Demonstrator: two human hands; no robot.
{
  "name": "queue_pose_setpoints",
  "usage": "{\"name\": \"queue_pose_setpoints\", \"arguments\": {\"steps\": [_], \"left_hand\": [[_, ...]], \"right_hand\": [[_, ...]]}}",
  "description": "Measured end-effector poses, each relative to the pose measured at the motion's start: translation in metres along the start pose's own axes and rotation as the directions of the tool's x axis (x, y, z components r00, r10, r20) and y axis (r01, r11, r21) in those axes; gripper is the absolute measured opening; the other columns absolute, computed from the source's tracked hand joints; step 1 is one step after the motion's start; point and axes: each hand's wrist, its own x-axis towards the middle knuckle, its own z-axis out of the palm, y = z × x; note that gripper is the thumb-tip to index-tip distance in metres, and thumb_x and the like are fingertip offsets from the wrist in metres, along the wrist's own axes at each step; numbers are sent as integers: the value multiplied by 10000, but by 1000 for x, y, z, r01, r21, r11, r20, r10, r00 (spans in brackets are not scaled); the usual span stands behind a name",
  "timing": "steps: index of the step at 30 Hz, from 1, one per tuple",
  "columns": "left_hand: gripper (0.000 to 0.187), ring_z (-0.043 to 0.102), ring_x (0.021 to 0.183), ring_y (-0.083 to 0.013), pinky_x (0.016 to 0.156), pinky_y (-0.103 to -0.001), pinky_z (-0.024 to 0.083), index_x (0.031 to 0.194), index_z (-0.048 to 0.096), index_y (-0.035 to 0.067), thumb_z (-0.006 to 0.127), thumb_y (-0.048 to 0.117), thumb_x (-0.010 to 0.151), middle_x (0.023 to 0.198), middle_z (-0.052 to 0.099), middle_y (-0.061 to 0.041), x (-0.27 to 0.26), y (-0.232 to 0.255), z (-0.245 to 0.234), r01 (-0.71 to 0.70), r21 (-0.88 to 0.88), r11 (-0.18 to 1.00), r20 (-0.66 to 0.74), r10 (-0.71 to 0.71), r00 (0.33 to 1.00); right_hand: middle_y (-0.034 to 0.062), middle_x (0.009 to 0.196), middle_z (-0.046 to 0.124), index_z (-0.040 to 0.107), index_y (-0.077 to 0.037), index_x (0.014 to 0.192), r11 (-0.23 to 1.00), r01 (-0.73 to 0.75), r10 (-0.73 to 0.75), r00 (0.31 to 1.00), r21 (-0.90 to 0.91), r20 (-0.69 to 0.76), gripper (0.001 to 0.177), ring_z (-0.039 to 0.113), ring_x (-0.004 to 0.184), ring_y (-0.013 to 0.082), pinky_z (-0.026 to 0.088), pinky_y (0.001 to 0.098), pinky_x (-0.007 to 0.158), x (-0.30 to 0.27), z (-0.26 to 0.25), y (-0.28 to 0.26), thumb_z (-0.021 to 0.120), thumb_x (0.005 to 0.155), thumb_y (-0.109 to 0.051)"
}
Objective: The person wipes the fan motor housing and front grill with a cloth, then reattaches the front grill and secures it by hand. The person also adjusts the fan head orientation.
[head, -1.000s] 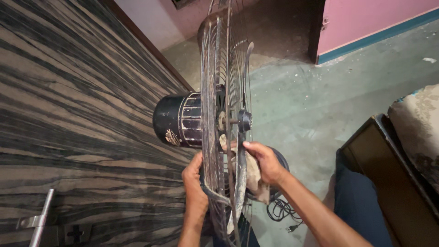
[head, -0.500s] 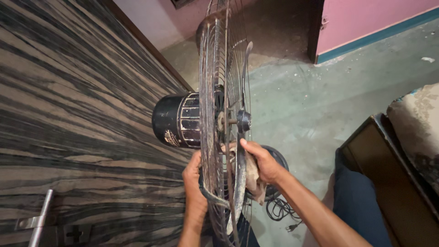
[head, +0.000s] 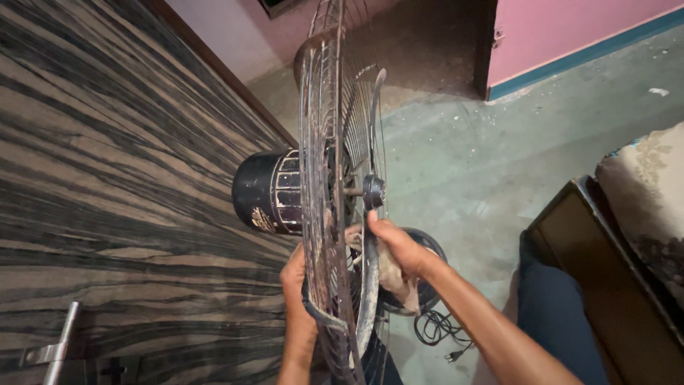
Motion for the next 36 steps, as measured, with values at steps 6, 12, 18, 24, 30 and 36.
{"name": "queue_pose_setpoints", "arguments": {"steps": [6, 12, 18, 24, 30, 36], "left_hand": [[273, 724, 964, -228, 841, -319, 559, 1156, 703, 1, 612, 67, 908, 1044, 729, -106, -1, 21, -1, -151, 278, 949, 27, 149, 988], [278, 730, 1005, -264, 863, -344, 573, 1180, 689, -1, 612, 91, 930, 1106, 724, -136, -2, 5, 9, -285, 260, 923, -32, 303, 953], [237, 738, 890, -256, 752, -344, 577, 1100, 725, -2, 665, 116, 903, 1011, 747, -123, -13, -49, 3, -199, 264, 944, -146, 243, 959], [228, 708, 938, -177, 788, -319, 570, 1135, 700, 25, 644, 188, 986, 1038, 716, -77, -17, -85, -7, -377, 244, 894, -104, 410, 906], [294, 633, 983, -203, 793, -340, 538, 1217, 634, -4, 614, 171, 982, 1086, 646, -105, -16, -68, 8, -312, 89, 946, -152, 322, 934], [200, 653, 910, -254, 766, -387, 540, 1075, 673, 37, 651, 137, 904, 956, 645, -124, -25, -76, 5, -222, 496, 840, -101, 310, 945]], "right_hand": [[75, 1120, 732, 698, 16, 1250, 979, 42, -36, 999, -197, 33, 617, 654, 1022, 145, 516, 308, 943, -12, 6, -9, 548, 996, -526], [112, 1214, 719, 667, 28, 1313, 986, 61, -46, 994, -157, 96, 605, 638, 1117, 188, 486, 343, 1014, -14, 8, -13, 592, 993, -480], [105, 1367, 671, 620, 35, 1357, 948, 53, -2, 987, -315, 161, 685, 603, 1322, 192, 428, 342, 1149, -5, -2, -17, 608, 958, -522], [128, 1280, 687, 665, 46, 1360, 931, 57, 2, 987, -361, 160, 709, 602, 1213, 204, 449, 354, 1083, -7, 2, -20, 616, 971, -545], [44, 1190, 704, 638, -72, 1326, 968, 26, -4, 996, -248, 88, 562, 638, 1123, 171, 488, 330, 1018, -30, 10, -27, 747, 835, -323], [44, 1076, 728, 706, 7, 1180, 934, 33, -20, 999, -356, 39, 386, 654, 998, 156, 516, 322, 910, -38, -22, -36, 774, 810, -76]]}}
